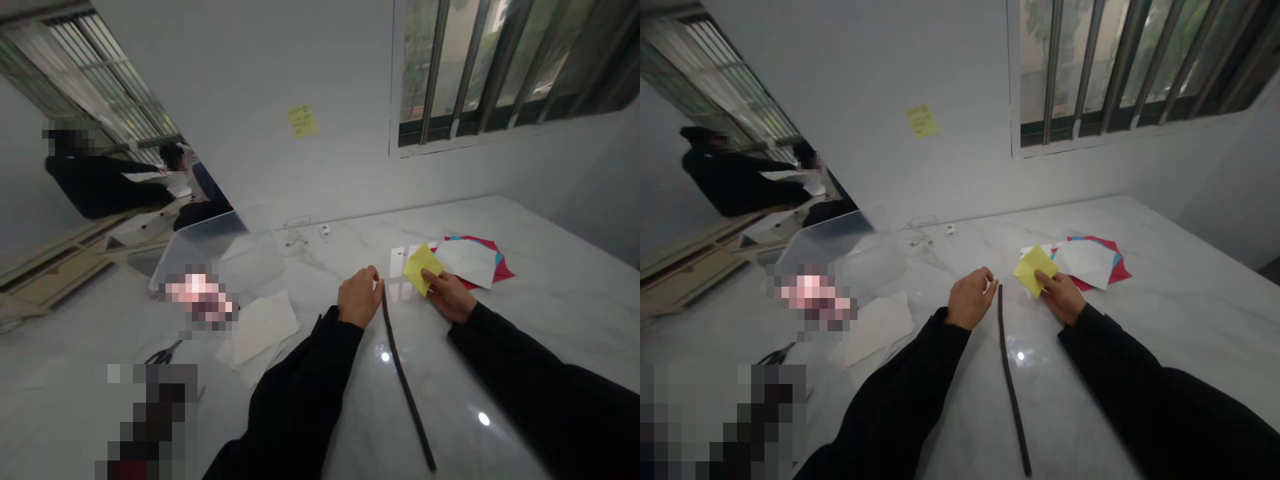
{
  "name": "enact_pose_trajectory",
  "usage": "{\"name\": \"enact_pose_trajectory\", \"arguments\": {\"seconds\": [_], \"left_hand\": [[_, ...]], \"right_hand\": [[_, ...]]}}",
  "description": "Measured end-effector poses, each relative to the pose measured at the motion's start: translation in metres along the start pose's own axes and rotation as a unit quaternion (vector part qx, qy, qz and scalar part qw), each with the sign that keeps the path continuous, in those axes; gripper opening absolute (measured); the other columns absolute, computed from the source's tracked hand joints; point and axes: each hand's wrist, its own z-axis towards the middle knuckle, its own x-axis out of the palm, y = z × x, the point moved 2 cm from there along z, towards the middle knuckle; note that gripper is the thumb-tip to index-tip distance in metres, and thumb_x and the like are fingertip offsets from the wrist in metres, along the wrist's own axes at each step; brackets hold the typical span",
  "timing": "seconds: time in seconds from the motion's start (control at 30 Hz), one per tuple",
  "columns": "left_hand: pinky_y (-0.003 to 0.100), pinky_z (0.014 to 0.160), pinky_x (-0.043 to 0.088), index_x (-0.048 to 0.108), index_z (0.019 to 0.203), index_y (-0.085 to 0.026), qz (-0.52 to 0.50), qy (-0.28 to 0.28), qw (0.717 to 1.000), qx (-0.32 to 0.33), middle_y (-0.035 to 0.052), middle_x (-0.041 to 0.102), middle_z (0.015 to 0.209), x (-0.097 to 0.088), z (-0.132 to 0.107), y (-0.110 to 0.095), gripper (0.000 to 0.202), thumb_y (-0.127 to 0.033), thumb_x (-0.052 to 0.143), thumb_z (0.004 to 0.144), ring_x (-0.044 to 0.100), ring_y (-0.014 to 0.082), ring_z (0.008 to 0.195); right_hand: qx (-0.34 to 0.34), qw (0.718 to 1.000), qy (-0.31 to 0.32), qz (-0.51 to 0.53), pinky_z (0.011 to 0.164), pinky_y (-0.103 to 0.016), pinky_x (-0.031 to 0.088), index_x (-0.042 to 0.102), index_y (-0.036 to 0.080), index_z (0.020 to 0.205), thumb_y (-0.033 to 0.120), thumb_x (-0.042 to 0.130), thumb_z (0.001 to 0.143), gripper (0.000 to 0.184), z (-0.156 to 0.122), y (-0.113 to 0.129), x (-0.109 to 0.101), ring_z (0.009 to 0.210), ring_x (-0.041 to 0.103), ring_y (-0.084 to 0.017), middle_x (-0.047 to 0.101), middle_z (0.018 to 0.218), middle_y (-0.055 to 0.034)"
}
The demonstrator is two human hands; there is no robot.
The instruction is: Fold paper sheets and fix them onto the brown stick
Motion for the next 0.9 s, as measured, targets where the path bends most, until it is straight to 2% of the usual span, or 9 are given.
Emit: {"name": "enact_pose_trajectory", "arguments": {"seconds": [0.1, 0.17, 0.3, 0.4, 0.47, 0.6, 0.77, 0.83, 0.9], "left_hand": [[0.032, 0.077, 0.044, 0.059, 0.109, -0.023, 0.02, 0.079, 0.996, -0.035, 0.0078, 0.064, 0.102, 0.029, -0.006, 0.012, 0.034, -0.048, 0.056, 0.086, 0.063, 0.0229, 0.09], [0.034, 0.08, 0.045, 0.059, 0.112, -0.022, 0.025, 0.102, 0.993, -0.046, 0.0097, 0.063, 0.107, 0.037, -0.01, 0.013, 0.036, -0.045, 0.057, 0.085, 0.062, 0.0254, 0.094], [0.034, 0.082, 0.045, 0.063, 0.11, -0.024, -0.031, 0.088, 0.995, -0.048, 0.0066, 0.066, 0.096, 0.036, -0.008, 0.017, 0.029, -0.025, 0.056, 0.082, 0.063, 0.0233, 0.091], [0.029, 0.078, 0.046, 0.064, 0.11, -0.026, -0.158, 0.053, 0.984, -0.062, -0.0004, 0.064, 0.082, 0.031, -0.007, 0.025, 0.035, -0.019, 0.059, 0.075, 0.063, 0.0169, 0.078], [0.025, 0.068, 0.047, 0.064, 0.112, -0.027, -0.279, 0.03, 0.955, -0.094, -0.0031, 0.06, 0.078, 0.029, -0.01, 0.03, 0.04, -0.018, 0.058, 0.073, 0.061, 0.0119, 0.066], [0.019, 0.043, 0.037, 0.062, 0.114, -0.022, -0.497, 0.015, 0.847, -0.186, -0.003, 0.052, 0.077, 0.032, -0.022, 0.034, 0.043, -0.019, 0.056, 0.072, 0.056, 0.0073, 0.05], [0.018, 0.037, 0.026, 0.064, 0.111, -0.015, -0.608, 0.02, 0.753, -0.251, -0.0027, 0.05, 0.069, 0.042, -0.032, 0.031, 0.041, -0.023, 0.059, 0.072, 0.046, 0.005, 0.043], [0.019, 0.038, 0.027, 0.065, 0.111, -0.013, -0.635, 0.035, 0.727, -0.258, -0.0027, 0.05, 0.065, 0.047, -0.034, 0.03, 0.041, -0.026, 0.059, 0.073, 0.047, 0.006, 0.045], [0.019, 0.039, 0.028, 0.066, 0.113, -0.013, -0.661, 0.047, 0.704, -0.255, -0.0005, 0.054, 0.07, 0.05, -0.036, 0.029, 0.044, -0.028, 0.061, 0.072, 0.048, 0.0063, 0.047]], "right_hand": [[0.0, 1.0, -0.001, -0.01, 0.09, -0.029, 0.056, 0.065, 0.025, 0.095, 0.042, 0.069, 0.078, 0.024, 0.002, 0.0, -0.001, 0.111, 0.064, -0.023, 0.069, 0.119, -0.0043], [0.001, 1.0, 0.008, -0.024, 0.09, -0.029, 0.056, 0.064, 0.025, 0.096, 0.044, 0.07, 0.077, 0.027, 0.003, 0.002, 0.0, 0.111, 0.064, -0.023, 0.069, 0.118, -0.0054], [0.011, 0.999, 0.022, -0.034, 0.088, -0.03, 0.057, 0.064, 0.023, 0.095, 0.046, 0.072, 0.074, 0.032, 0.001, 0.004, 0.002, 0.109, 0.065, -0.024, 0.071, 0.114, -0.0073], [0.021, 0.999, 0.032, -0.022, 0.087, -0.031, 0.057, 0.065, 0.023, 0.094, 0.044, 0.071, 0.076, 0.029, 0.0, 0.002, 0.0, 0.108, 0.066, -0.024, 0.072, 0.109, -0.0072], [0.028, 0.999, 0.043, -0.008, 0.087, -0.033, 0.057, 0.066, 0.022, 0.094, 0.041, 0.071, 0.076, 0.027, 0.0, -0.001, -0.003, 0.107, 0.066, -0.025, 0.073, 0.106, -0.008], [0.034, 0.998, 0.061, -0.004, 0.088, -0.034, 0.057, 0.067, 0.022, 0.098, 0.035, 0.072, 0.076, 0.026, 0.001, -0.006, -0.005, 0.102, 0.068, -0.025, 0.074, 0.102, -0.0066], [0.036, 0.995, 0.085, -0.036, 0.088, -0.034, 0.056, 0.07, 0.022, 0.095, 0.038, 0.073, 0.074, 0.026, -0.004, -0.004, -0.002, 0.105, 0.067, -0.027, 0.074, 0.102, -0.0066], [0.034, 0.993, 0.098, -0.054, 0.088, -0.036, 0.056, 0.07, 0.022, 0.093, 0.039, 0.075, 0.072, 0.028, -0.006, -0.002, -0.001, 0.104, 0.067, -0.028, 0.075, 0.101, -0.0071], [0.035, 0.989, 0.112, -0.088, 0.088, -0.039, 0.056, 0.072, 0.021, 0.091, 0.041, 0.077, 0.07, 0.03, -0.008, 0.0, 0.001, 0.099, 0.069, -0.029, 0.075, 0.099, -0.0073]]}}
